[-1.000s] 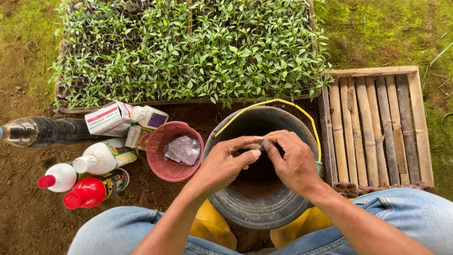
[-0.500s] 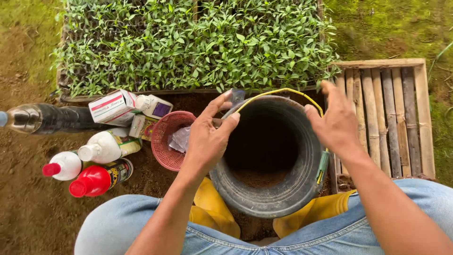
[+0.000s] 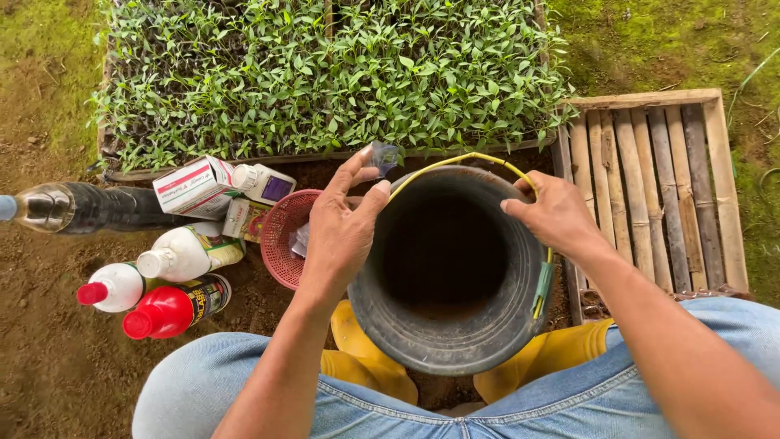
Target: Filling small bamboo tubes with soil and placing them in a tray to prepare for planting seedlings.
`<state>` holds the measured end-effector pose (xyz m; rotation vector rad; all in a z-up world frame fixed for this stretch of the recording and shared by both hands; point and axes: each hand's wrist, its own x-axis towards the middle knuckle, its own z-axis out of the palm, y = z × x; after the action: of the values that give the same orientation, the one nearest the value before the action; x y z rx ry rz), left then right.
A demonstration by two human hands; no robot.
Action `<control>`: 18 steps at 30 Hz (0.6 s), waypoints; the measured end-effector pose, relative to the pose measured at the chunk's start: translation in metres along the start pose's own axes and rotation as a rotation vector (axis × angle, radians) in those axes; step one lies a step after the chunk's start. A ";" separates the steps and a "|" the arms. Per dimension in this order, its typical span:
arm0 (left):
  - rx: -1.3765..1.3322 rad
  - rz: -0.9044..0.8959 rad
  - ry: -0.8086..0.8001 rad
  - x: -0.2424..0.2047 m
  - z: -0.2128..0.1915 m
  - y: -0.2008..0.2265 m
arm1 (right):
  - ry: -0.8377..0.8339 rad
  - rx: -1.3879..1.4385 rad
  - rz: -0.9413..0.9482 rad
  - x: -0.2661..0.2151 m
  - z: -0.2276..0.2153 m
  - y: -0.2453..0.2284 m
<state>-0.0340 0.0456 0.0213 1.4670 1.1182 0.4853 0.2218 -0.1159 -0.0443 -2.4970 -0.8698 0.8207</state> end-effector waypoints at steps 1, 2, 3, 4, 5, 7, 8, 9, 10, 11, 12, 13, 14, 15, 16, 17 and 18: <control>0.003 -0.001 0.001 0.000 -0.001 0.000 | -0.002 0.002 0.000 -0.014 -0.005 -0.017; -0.003 0.011 0.010 0.000 -0.001 0.000 | -0.047 0.030 -0.010 -0.028 -0.011 -0.034; -0.008 0.024 0.018 0.001 -0.002 0.001 | -0.092 0.059 -0.019 -0.041 -0.017 -0.051; -0.008 0.023 0.017 0.002 -0.003 -0.001 | -0.092 0.060 -0.018 -0.050 -0.012 -0.050; -0.018 0.042 0.021 0.003 -0.004 -0.003 | -0.111 0.055 -0.101 -0.058 -0.007 -0.049; -0.031 0.056 0.027 0.003 -0.007 -0.004 | -0.136 0.048 -0.184 -0.074 -0.003 -0.053; -0.036 0.064 0.032 0.002 -0.010 -0.003 | -0.147 0.044 -0.203 -0.081 -0.004 -0.057; -0.041 0.073 0.037 0.002 -0.012 -0.001 | -0.158 0.041 -0.222 -0.088 -0.005 -0.062; -0.041 0.067 0.039 0.002 -0.013 -0.003 | -0.165 0.040 -0.221 -0.093 -0.003 -0.060; -0.057 0.078 0.035 0.002 -0.013 -0.004 | -0.132 0.027 -0.254 -0.099 -0.001 -0.059; -0.071 0.087 0.030 0.001 -0.014 -0.004 | -0.100 0.017 -0.285 -0.105 0.000 -0.058; -0.068 0.080 0.032 0.000 -0.015 -0.006 | -0.108 0.019 -0.284 -0.102 0.013 -0.047; -0.089 0.086 0.037 0.003 -0.014 -0.006 | -0.108 -0.038 -0.287 -0.098 0.025 -0.038; -0.110 0.092 0.042 0.006 -0.013 -0.006 | -0.108 -0.096 -0.289 -0.095 0.036 -0.028; -0.113 0.101 0.036 0.008 -0.012 -0.004 | -0.098 -0.097 -0.287 -0.086 0.026 -0.031; -0.128 0.102 0.029 0.011 -0.010 -0.002 | -0.080 -0.047 -0.270 -0.078 0.016 -0.035; -0.139 0.090 0.028 0.010 -0.010 -0.004 | -0.078 0.004 -0.253 -0.072 0.010 -0.038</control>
<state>-0.0394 0.0586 0.0176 1.3964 1.0232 0.6356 0.1529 -0.1333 -0.0039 -2.3016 -1.1793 0.8355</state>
